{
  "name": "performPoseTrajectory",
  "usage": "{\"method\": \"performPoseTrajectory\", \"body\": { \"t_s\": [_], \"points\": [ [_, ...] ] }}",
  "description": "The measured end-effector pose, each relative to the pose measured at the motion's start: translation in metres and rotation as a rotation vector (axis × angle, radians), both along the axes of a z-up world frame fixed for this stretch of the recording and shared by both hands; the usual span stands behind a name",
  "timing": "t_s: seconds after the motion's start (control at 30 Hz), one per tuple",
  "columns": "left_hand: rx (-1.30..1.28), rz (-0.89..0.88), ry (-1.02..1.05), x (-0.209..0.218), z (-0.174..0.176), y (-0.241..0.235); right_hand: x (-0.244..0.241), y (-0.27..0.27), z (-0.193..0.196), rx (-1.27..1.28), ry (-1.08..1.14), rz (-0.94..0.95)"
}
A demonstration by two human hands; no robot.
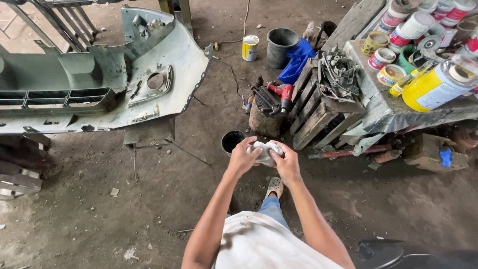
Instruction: The person kneads a white putty-like substance in their hands, then walks to a car bumper and applies the substance to a damaged area on the bumper's surface.
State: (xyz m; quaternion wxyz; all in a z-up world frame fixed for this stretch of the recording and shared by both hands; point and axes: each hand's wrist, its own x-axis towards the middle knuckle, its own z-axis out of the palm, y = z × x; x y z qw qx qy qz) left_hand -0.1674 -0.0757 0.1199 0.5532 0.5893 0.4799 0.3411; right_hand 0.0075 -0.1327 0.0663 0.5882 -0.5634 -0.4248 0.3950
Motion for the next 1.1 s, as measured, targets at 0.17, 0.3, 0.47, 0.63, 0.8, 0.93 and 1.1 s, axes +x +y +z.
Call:
{"method": "performPoseTrajectory", "body": {
  "t_s": [0.17,0.3,0.47,0.63,0.8,0.93,1.1],
  "points": [
    [-0.243,-0.204,-0.158,-0.018,-0.047,0.021,0.006,-0.014,0.048,-0.214,0.544,0.326],
    [-0.685,-0.315,-0.630,-0.027,-0.022,0.002,-0.001,-0.018,0.059,-0.128,0.425,0.584],
    [-0.630,-0.258,-0.610,-0.016,-0.058,0.003,-0.029,-0.020,0.098,-0.222,-0.529,0.410],
    [-0.508,-0.147,-0.594,-0.009,-0.084,0.009,-0.031,-0.017,0.085,-0.112,-0.743,0.291],
    [-0.375,-0.061,-0.575,-0.009,-0.084,0.007,-0.028,-0.013,0.083,-0.033,-0.716,0.223],
    [-0.385,-0.089,-0.534,-0.019,-0.079,0.010,-0.015,-0.009,0.065,-0.101,-0.713,0.240],
    [-0.233,-0.066,-0.406,-0.024,-0.078,0.013,0.002,-0.003,0.047,-0.332,0.353,0.518]
  ]
}}
